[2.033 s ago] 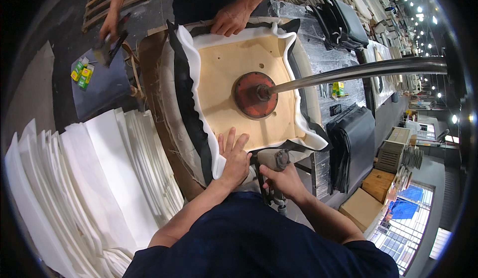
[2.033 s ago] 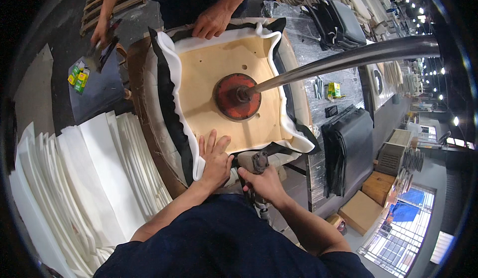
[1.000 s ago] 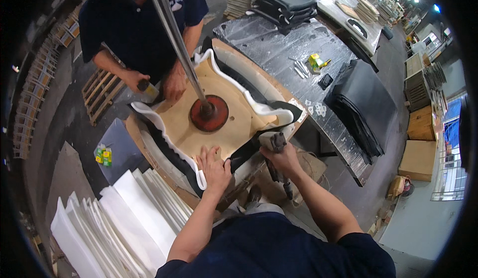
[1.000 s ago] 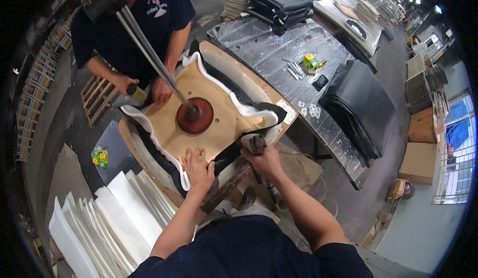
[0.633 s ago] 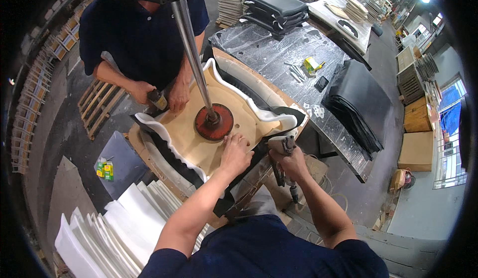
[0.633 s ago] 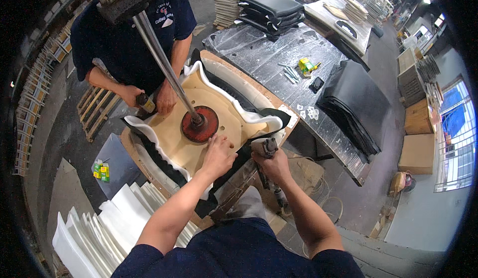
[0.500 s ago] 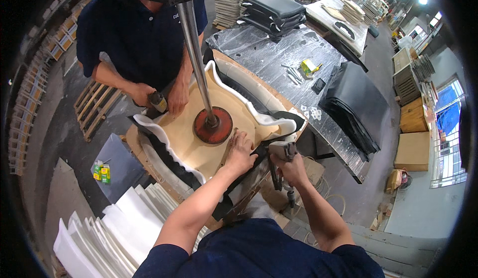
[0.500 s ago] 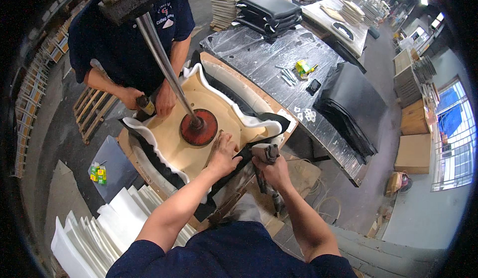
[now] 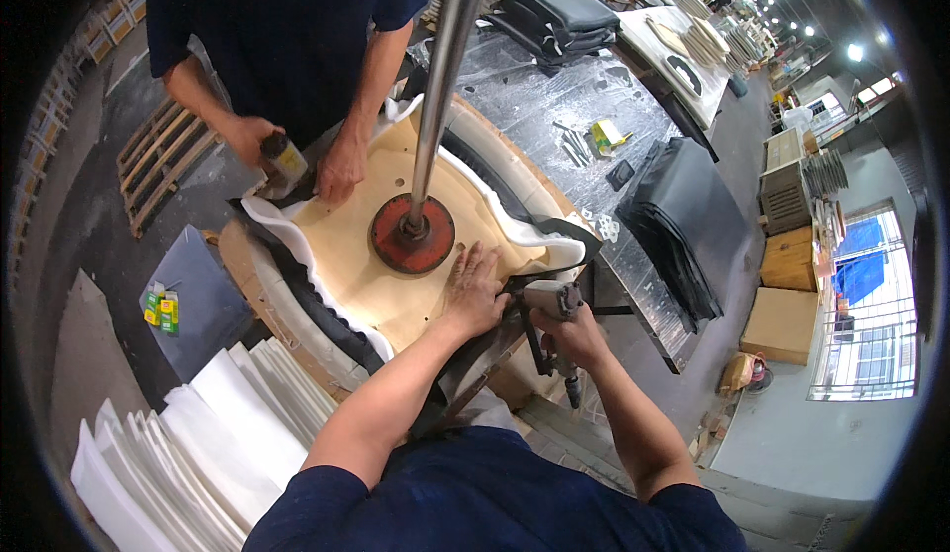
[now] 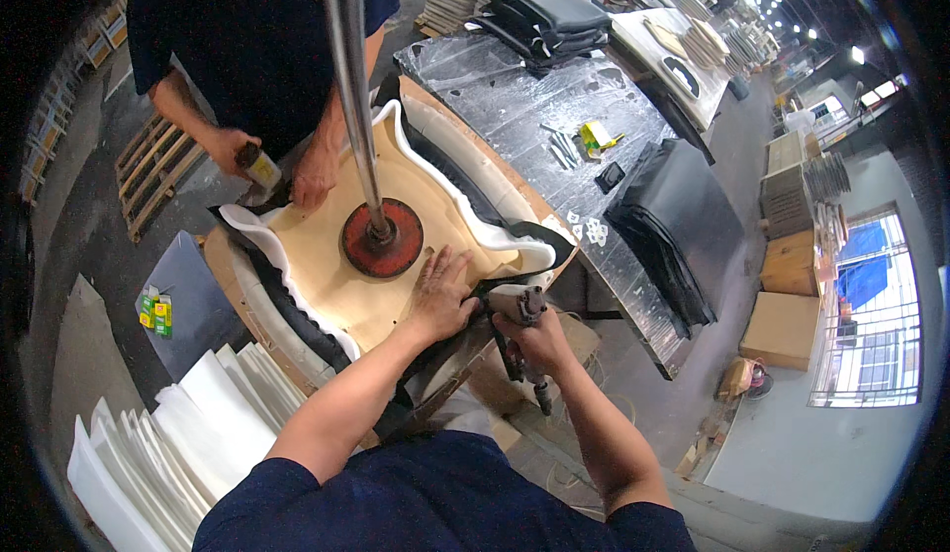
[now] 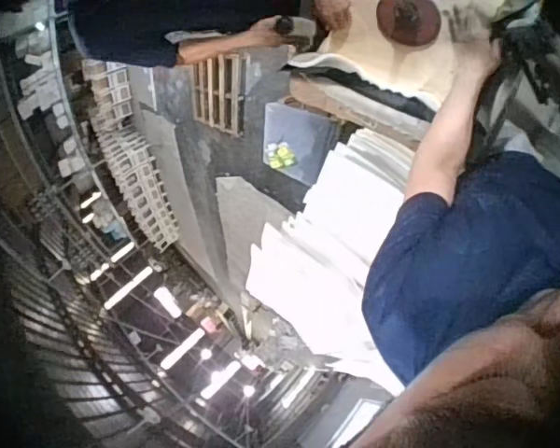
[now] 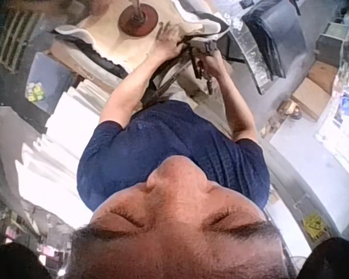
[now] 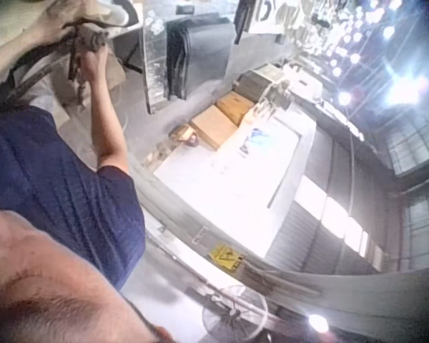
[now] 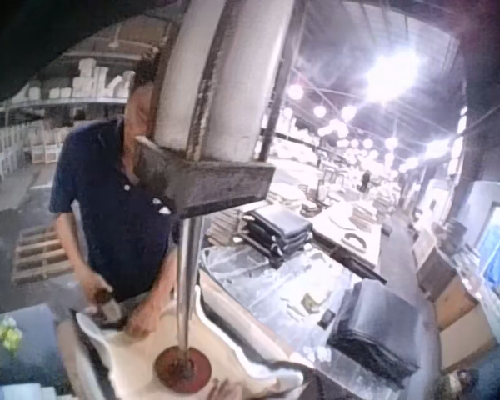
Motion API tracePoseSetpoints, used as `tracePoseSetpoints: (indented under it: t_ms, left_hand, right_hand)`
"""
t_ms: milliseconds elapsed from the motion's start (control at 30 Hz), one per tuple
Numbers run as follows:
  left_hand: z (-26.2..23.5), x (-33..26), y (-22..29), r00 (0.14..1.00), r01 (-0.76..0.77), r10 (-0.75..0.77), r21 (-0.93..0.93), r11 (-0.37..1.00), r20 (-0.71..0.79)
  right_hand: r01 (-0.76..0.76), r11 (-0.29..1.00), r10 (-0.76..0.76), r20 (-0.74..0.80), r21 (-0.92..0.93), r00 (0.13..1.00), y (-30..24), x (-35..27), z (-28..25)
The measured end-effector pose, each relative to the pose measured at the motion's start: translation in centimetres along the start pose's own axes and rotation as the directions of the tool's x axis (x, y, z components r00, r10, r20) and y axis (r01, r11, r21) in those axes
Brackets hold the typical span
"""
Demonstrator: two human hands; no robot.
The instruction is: The person staples white fabric onto a wooden chair seat using a pneumatic staple gun while a coworker assists by holding the seat and fabric. They then place a black leather cover over the seat and prepare the next unit.
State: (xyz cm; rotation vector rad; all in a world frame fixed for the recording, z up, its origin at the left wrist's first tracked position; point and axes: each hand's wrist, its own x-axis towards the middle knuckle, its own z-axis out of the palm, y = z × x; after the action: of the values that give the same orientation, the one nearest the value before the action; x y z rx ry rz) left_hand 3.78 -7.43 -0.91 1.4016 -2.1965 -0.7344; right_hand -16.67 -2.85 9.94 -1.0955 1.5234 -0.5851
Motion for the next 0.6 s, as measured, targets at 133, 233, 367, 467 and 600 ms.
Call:
tracePoseSetpoints:
  t_ms: [133,233,367,467,600]
  left_hand:
    - [1.3,0.2,0.0,0.994,0.003,-0.008,-0.045,0.999,-0.108]
    - [2.4,0.2,-0.1,0.967,0.022,-0.029,-0.031,0.999,-0.255]
    - [2.0,0.3,0.5,0.984,0.07,-0.078,-0.054,0.996,-0.161]
    - [1.8,0.3,0.3,0.982,0.093,-0.105,-0.081,0.992,-0.155]
    - [2.2,0.4,0.2,0.95,0.063,-0.075,-0.049,0.997,-0.302]
  right_hand:
    - [-0.084,0.983,0.088,0.016,-0.163,0.996,-0.9,1.2,-1.0]
    - [-0.098,0.949,0.121,0.058,-0.3,0.991,-2.9,2.3,-1.0]
    - [-0.169,0.917,0.217,0.096,-0.361,0.971,-4.9,3.0,-1.0]
    - [-0.145,0.902,0.225,0.154,-0.406,0.962,-6.3,3.6,-0.7]
    - [-0.128,0.901,0.222,0.189,-0.415,0.956,-6.7,4.4,-0.6]
